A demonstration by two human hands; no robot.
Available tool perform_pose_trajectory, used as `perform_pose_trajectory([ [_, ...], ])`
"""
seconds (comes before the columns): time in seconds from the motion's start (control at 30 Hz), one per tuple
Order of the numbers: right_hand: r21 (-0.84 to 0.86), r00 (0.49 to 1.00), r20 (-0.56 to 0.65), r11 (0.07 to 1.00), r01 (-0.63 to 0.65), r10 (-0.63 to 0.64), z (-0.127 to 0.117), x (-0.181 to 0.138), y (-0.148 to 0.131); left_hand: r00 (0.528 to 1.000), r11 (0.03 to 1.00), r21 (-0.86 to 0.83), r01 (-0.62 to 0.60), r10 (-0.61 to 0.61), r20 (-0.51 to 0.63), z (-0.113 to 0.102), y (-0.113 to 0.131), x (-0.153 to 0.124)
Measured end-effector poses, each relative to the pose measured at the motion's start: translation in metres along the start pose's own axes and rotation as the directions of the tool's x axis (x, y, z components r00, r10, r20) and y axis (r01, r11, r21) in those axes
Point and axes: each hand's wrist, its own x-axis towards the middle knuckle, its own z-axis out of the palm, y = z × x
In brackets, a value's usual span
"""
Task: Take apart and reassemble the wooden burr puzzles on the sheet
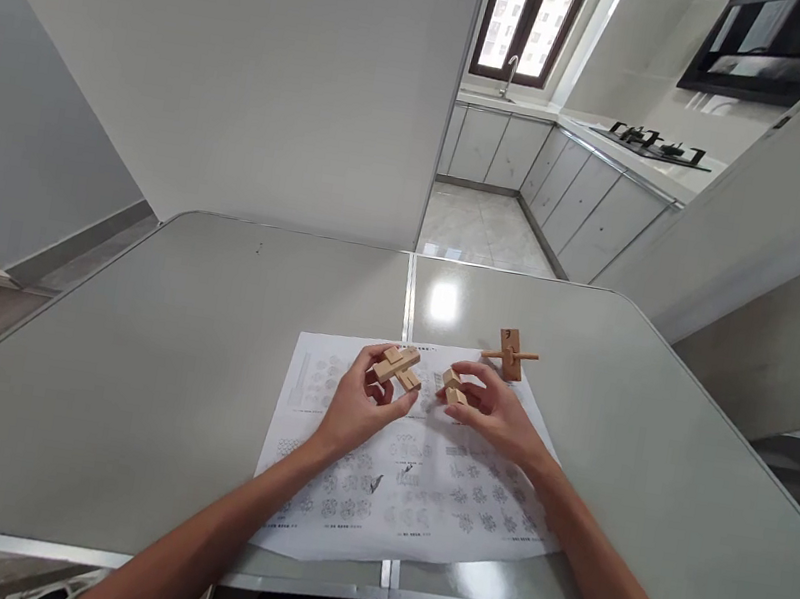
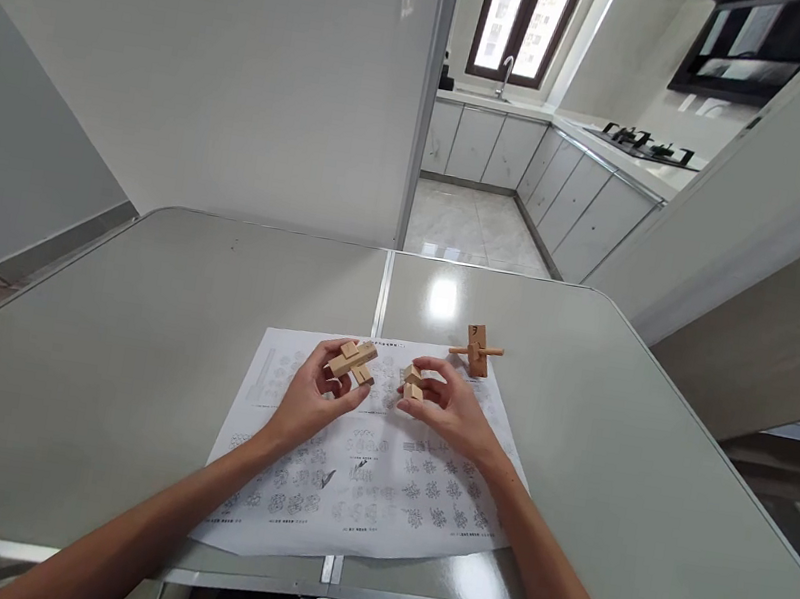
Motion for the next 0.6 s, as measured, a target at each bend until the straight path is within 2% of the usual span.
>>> perform_pose_trajectory([
  [0.07,0.169,0.994,0.086,0.982,-0.085,0.071,-0.002,0.0,0.0,0.998,0.998,0.036,-0.043,0.042,0.046,0.001,0.002,-0.002],
  [0.13,0.256,0.986,0.144,0.959,-0.118,0.083,-0.004,0.0,0.001,0.993,0.994,0.07,-0.089,0.083,0.084,0.003,0.002,-0.004],
  [0.3,0.273,0.966,0.253,0.955,-0.117,0.046,-0.006,0.001,0.003,0.97,0.97,0.147,-0.193,0.166,0.177,0.004,-0.001,-0.006],
  [0.43,0.257,0.971,0.227,0.958,-0.128,0.069,-0.001,0.001,-0.001,0.942,0.939,0.194,-0.283,0.235,0.238,0.004,-0.003,-0.008],
  [0.6,0.264,0.979,0.204,0.962,-0.074,0.02,0.004,0.001,-0.003,0.91,0.899,0.239,-0.367,0.294,0.291,0.005,-0.005,-0.008],
])
